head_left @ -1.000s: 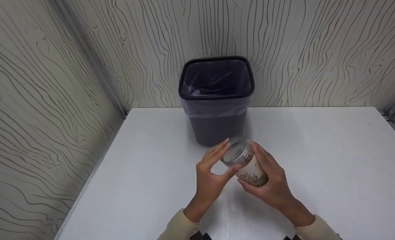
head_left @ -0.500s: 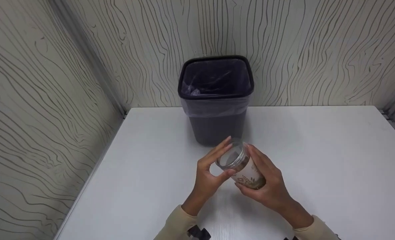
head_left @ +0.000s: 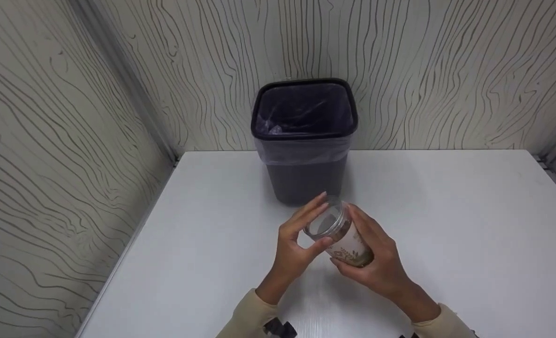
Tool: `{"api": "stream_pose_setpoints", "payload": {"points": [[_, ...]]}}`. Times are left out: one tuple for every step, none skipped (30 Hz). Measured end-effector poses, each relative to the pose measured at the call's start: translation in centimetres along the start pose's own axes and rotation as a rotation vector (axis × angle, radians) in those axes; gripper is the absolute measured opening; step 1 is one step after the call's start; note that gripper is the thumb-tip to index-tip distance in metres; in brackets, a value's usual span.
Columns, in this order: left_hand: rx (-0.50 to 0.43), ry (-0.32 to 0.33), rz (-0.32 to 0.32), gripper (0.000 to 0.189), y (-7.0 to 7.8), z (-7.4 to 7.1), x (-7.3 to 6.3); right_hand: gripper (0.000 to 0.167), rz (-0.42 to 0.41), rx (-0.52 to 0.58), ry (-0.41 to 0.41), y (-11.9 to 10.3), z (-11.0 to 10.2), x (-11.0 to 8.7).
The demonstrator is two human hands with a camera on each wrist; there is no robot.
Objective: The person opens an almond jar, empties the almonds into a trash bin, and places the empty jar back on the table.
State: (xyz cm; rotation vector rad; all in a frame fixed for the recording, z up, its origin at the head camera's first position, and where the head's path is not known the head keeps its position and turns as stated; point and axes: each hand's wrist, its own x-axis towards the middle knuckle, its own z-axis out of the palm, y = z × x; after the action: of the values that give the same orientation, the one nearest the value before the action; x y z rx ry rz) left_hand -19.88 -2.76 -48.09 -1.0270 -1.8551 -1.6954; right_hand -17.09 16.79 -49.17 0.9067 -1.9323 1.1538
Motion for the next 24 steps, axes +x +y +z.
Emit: {"api": "stream_pose_setpoints", "payload": {"points": [[0.001,0.001,-0.001,0.057,-0.02,0.0,-0.01,0.103,-0.001,-0.001,0.003,-0.04,0.01,0.04],[0.001,0.002,-0.002,0.057,-0.04,0.0,-0.01,0.103,-0.001,-0.005,0.005,-0.09,0.01,0.07],[0.001,0.001,-0.003,0.057,-0.08,0.0,-0.03,0.103,0.001,-0.008,0.008,-0.14,0.0,0.08],[0.0,0.0,-0.005,0.057,-0.12,0.0,-0.05,0.103,0.001,-0.008,0.011,-0.17,-0.01,0.09],[0.002,0.0,-0.006,0.057,-0.16,-0.01,-0.07,0.103,0.002,-0.009,0.015,-0.18,-0.03,0.11],[0.004,0.0,-0.007,0.057,-0.18,-0.02,-0.09,0.102,0.004,-0.008,0.019,-0.18,-0.05,0.13],[0.008,-0.001,-0.01,0.057,-0.19,-0.02,-0.11,0.102,0.005,-0.009,0.022,-0.16,-0.07,0.14],[0.013,-0.001,-0.012,0.056,-0.19,-0.03,-0.12,0.102,0.006,-0.01,0.025,-0.12,-0.09,0.14],[0.017,0.0,-0.015,0.056,-0.19,-0.03,-0.13,0.102,0.007,-0.011,0.03,-0.07,-0.12,0.15],[0.022,0.001,-0.017,0.056,-0.2,-0.03,-0.15,0.102,0.009,-0.013,0.033,-0.02,-0.14,0.14],[0.026,0.004,-0.02,0.055,-0.2,-0.02,-0.17,0.102,0.011,-0.018,0.034,0.03,-0.16,0.13],[0.03,0.007,-0.022,0.054,-0.2,-0.02,-0.17,0.102,0.014,-0.023,0.035,0.09,-0.17,0.11],[0.034,0.01,-0.024,0.054,-0.2,-0.02,-0.18,0.103,0.017,-0.029,0.034,0.15,-0.19,0.09],[0.036,0.013,-0.024,0.054,-0.22,-0.01,-0.19,0.104,0.022,-0.034,0.033,0.21,-0.2,0.05],[0.037,0.016,-0.024,0.053,-0.24,-0.01,-0.19,0.105,0.026,-0.04,0.032,0.26,-0.22,0.01],[0.038,0.018,-0.024,0.053,-0.25,0.0,-0.19,0.106,0.031,-0.047,0.029,0.33,-0.23,-0.03],[0.039,0.021,-0.023,0.052,-0.28,0.0,-0.18,0.106,0.036,-0.053,0.028,0.4,-0.25,-0.08],[0.039,0.024,-0.021,0.052,-0.28,0.01,-0.16,0.107,0.042,-0.059,0.025,0.48,-0.28,-0.13],[0.04,0.027,-0.018,0.051,-0.29,0.02,-0.16,0.108,0.046,-0.065,0.025,0.52,-0.31,-0.16],[0.04,0.03,-0.015,0.05,-0.31,0.02,-0.15,0.108,0.05,-0.07,0.025,0.56,-0.35,-0.19],[0.041,0.033,-0.011,0.049,-0.33,0.02,-0.15,0.108,0.053,-0.074,0.027,0.59,-0.39,-0.2],[0.042,0.037,-0.008,0.047,-0.34,0.02,-0.14,0.108,0.055,-0.077,0.029,0.62,-0.43,-0.19],[0.046,0.041,-0.003,0.046,-0.35,0.0,-0.15,0.108,0.055,-0.079,0.031,0.64,-0.48,-0.19],[0.05,0.045,0.0,0.045,-0.36,-0.02,-0.17,0.108,0.056,-0.079,0.034,0.66,-0.52,-0.17]]}}
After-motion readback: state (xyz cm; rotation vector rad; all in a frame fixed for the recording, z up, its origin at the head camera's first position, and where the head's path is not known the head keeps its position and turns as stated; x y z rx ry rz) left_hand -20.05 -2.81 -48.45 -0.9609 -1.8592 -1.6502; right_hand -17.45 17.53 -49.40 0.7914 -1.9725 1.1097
